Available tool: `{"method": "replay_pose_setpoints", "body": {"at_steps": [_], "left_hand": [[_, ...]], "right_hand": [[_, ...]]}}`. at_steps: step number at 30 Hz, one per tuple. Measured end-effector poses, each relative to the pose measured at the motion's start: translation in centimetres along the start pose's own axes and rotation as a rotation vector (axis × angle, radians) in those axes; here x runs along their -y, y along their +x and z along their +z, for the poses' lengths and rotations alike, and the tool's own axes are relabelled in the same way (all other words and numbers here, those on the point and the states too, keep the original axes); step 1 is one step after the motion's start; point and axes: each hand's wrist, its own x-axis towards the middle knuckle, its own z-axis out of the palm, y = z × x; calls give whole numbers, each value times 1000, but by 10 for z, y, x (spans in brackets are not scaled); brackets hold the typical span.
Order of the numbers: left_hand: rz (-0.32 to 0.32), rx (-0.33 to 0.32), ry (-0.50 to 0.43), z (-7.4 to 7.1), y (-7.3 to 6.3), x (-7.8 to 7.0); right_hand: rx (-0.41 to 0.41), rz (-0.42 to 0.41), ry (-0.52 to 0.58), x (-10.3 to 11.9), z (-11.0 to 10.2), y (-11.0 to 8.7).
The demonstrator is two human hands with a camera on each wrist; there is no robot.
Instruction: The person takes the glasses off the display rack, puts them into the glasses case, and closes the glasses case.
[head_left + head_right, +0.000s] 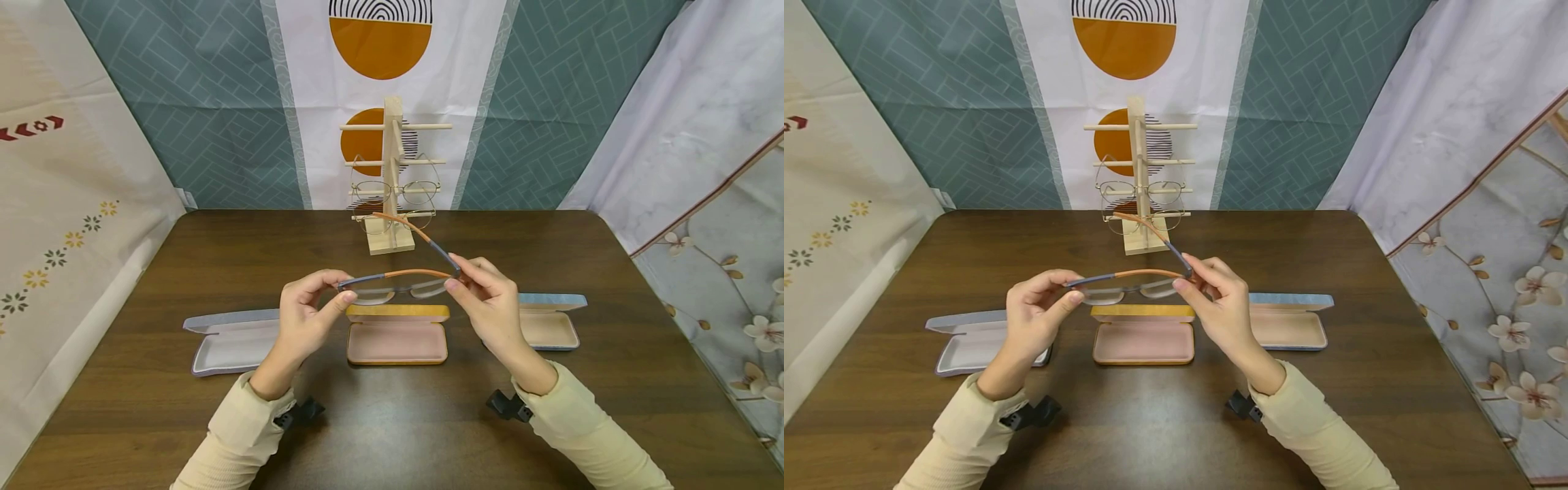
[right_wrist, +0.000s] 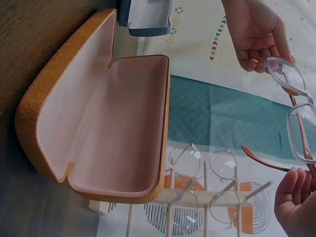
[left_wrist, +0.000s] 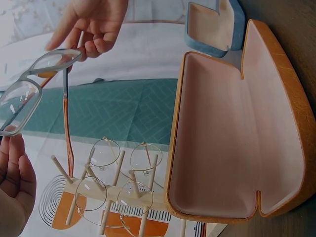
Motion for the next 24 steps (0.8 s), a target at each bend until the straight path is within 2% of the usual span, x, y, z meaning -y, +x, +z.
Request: {"method": "replay_pose_setpoints", "body": {"at_steps": [24], "left_hand": [[-11, -5, 4, -1, -1, 2]], "right_hand": [[17, 54, 15, 2, 2, 1]]}}
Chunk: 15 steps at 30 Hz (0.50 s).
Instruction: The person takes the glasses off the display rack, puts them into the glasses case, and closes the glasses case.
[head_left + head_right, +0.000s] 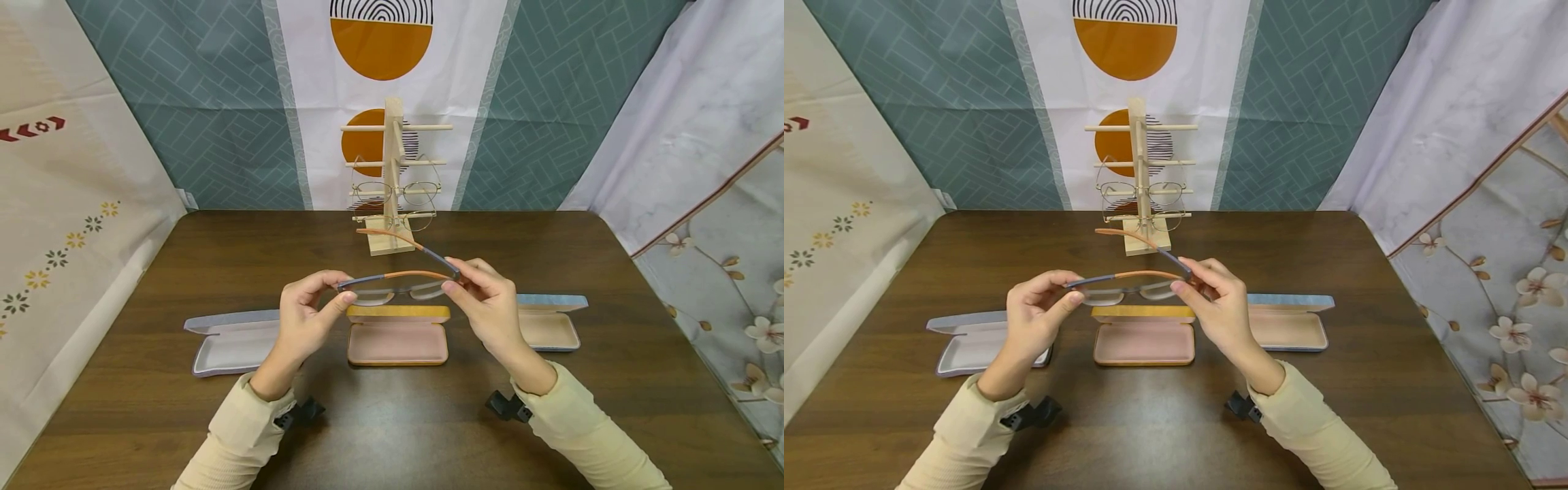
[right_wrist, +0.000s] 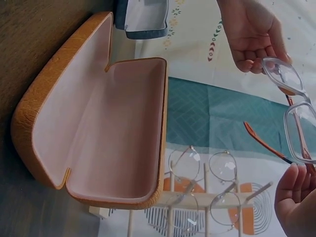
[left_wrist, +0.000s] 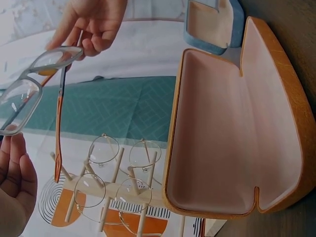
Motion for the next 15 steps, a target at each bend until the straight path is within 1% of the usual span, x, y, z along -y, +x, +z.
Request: {"method": "replay_pose_setpoints", "body": {"at_steps": [4, 15], "left_hand": [[-5, 3, 3, 0, 0, 0], [-5, 13, 12, -1, 0, 1]], "right_hand": [[1, 13, 11, 0, 0, 0], [20, 36, 97, -1, 0, 0]]}}
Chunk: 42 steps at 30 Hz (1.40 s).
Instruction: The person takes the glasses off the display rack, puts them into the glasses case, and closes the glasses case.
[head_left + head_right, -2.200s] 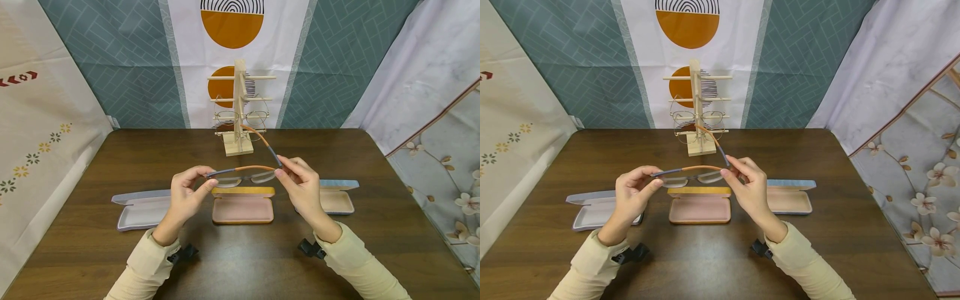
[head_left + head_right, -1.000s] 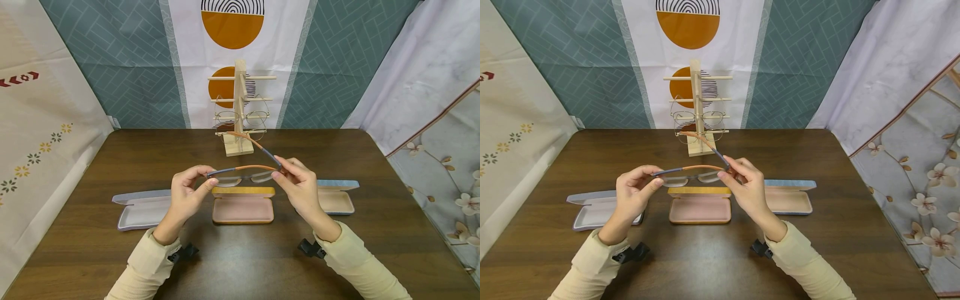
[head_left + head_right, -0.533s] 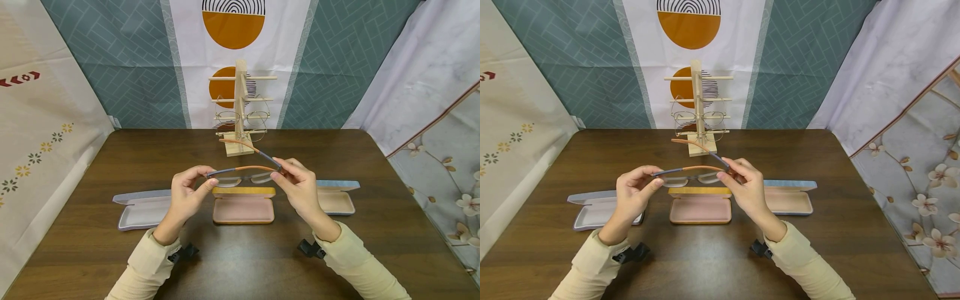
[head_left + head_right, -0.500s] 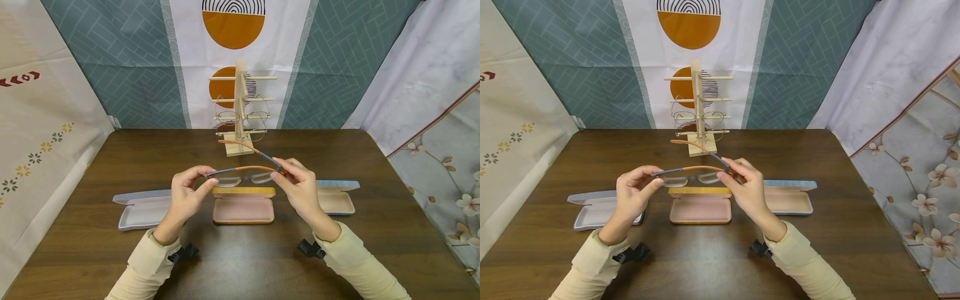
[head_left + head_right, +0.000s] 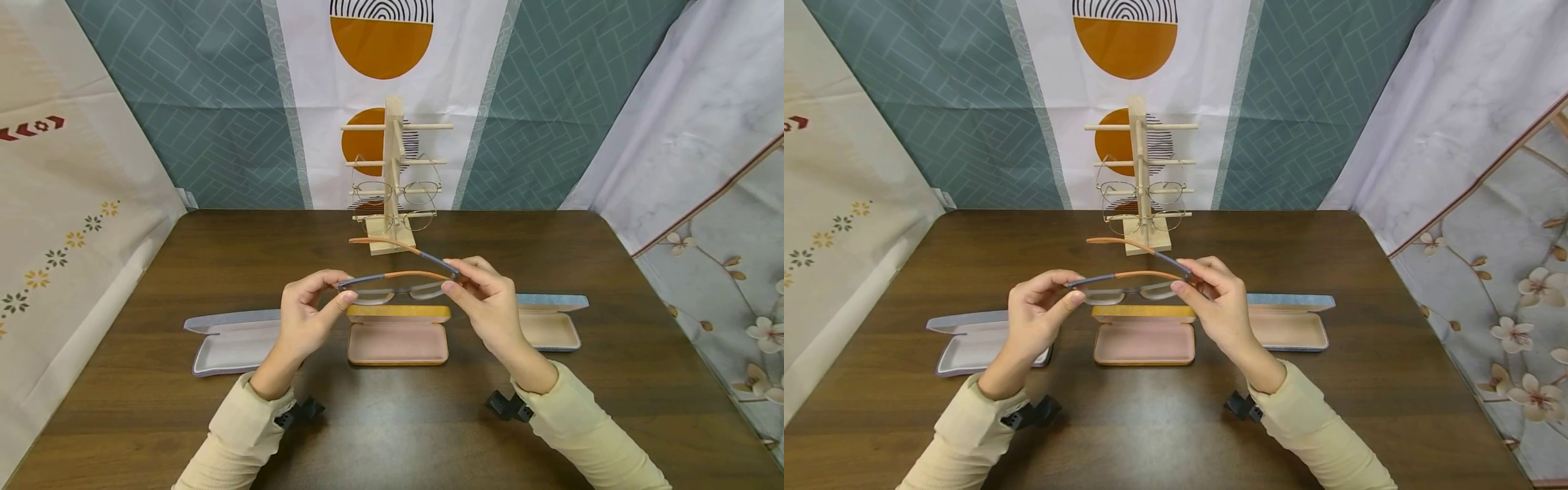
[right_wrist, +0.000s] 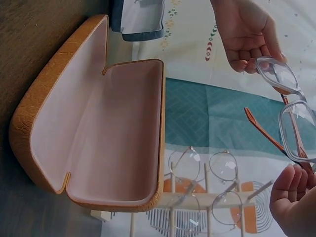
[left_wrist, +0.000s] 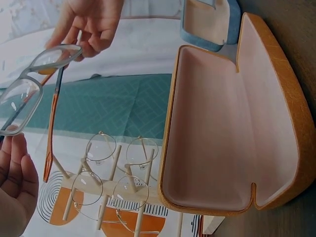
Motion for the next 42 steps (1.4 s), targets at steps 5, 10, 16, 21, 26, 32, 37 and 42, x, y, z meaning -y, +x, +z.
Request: {"method": "replay_pose_setpoints", "body": {"at_steps": [5, 10, 16, 21, 26, 32, 37, 42], "left_hand": [[-3, 2, 2, 0, 0, 1], [1, 2, 1, 0, 0, 2], [-4, 6, 1, 0, 0, 2], [-7, 0, 6, 0, 0, 2], [-24, -15, 22, 0, 0, 1], [-79, -78, 64, 2, -1, 0], [-99, -131, 72, 2, -2, -1], [-96, -148, 57, 2, -2, -2]], "right_hand": [[12, 8, 37, 1, 0, 0], [18, 17, 53, 1, -1, 0], [21, 24, 49, 2, -1, 0], [25, 35, 39, 2, -1, 0], [29, 44, 37, 2, -1, 0], [20, 65, 54, 2, 0, 0], [5, 53, 70, 1, 0, 0], [11, 56, 87, 1, 1, 0]]}}
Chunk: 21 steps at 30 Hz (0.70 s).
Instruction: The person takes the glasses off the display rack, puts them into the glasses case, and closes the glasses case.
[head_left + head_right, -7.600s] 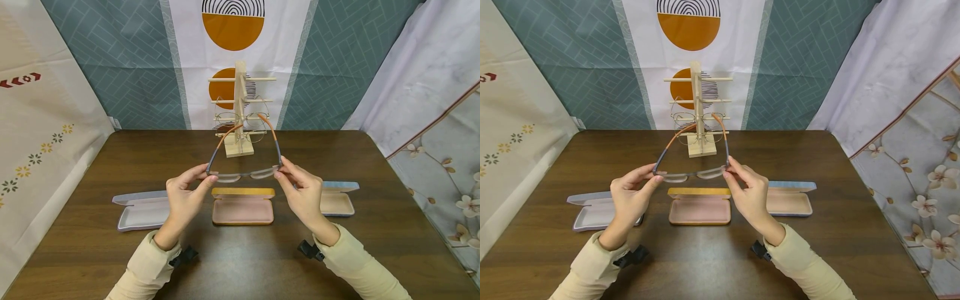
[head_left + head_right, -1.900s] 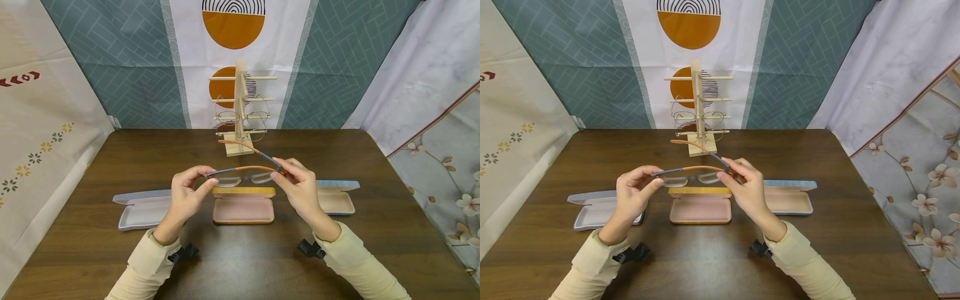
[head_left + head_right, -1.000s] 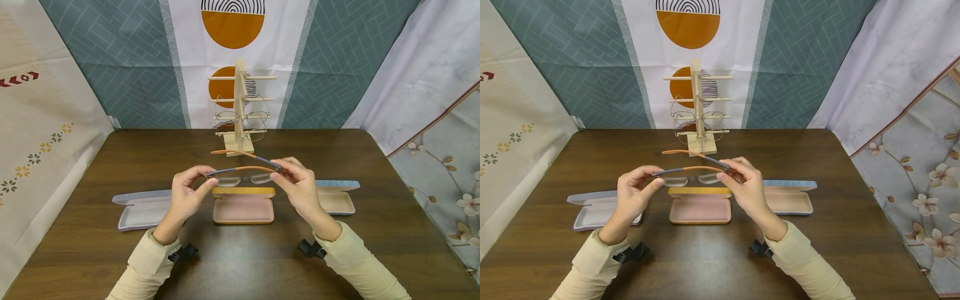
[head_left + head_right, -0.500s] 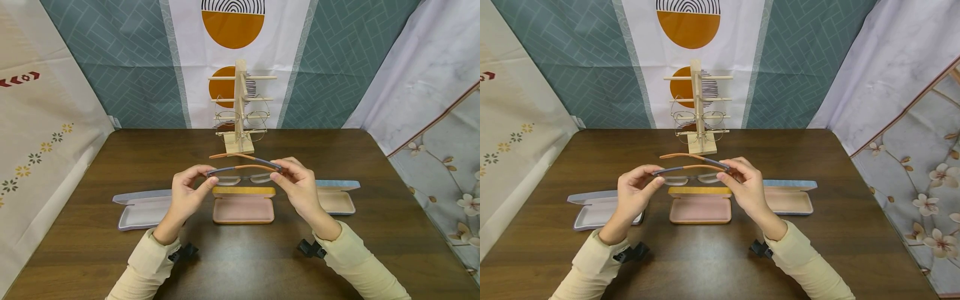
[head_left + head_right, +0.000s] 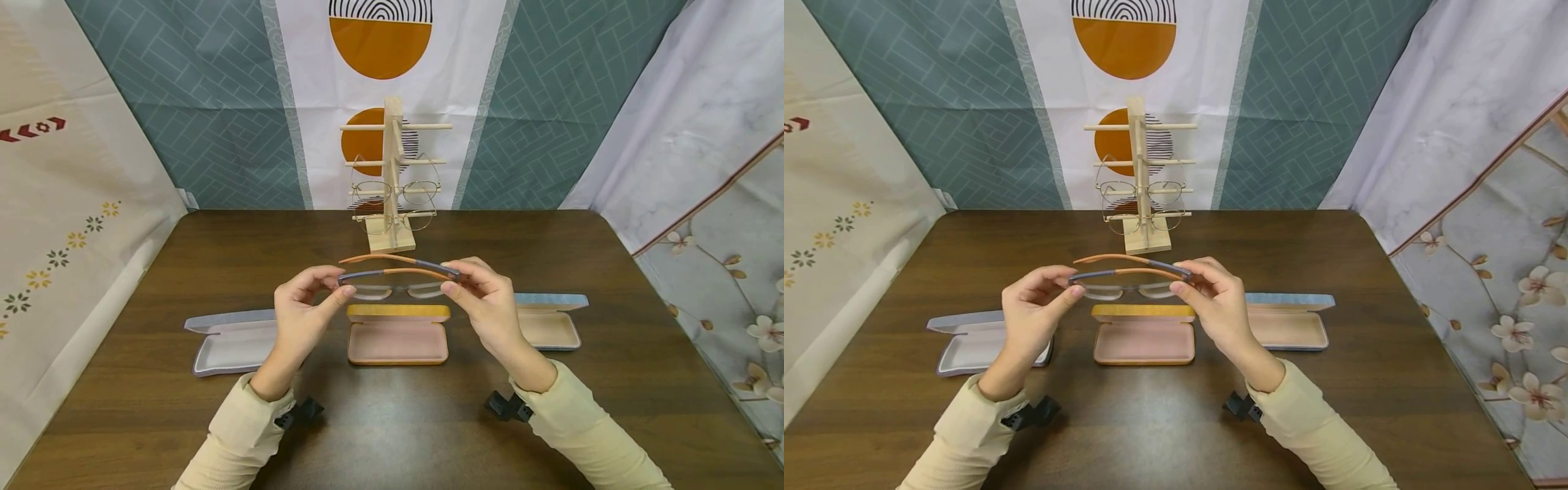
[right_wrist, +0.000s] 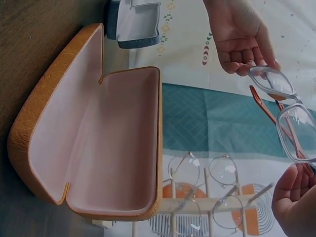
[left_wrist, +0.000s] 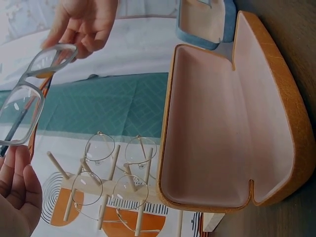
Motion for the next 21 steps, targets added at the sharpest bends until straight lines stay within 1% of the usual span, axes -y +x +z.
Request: {"method": "replay_pose_setpoints", "body": {"at_steps": [4, 6, 12, 15, 18, 21], "left_hand": [[3, 6, -52, 0, 0, 0], [1, 7, -62, 0, 0, -1], [-16, 1, -29, -2, -1, -1], [-20, 8, -17, -3, -1, -1], [-2, 20, -12, -4, -2, -2], [35, 24, -17, -5, -2, -2]], "right_hand": [[12, 13, 7, 1, 0, 0], [15, 19, 13, 1, 0, 0], [21, 22, 40, 1, 1, -1], [27, 18, 48, 1, 1, -1], [34, 25, 40, 1, 1, -1], [38, 38, 28, 1, 1, -2]]}}
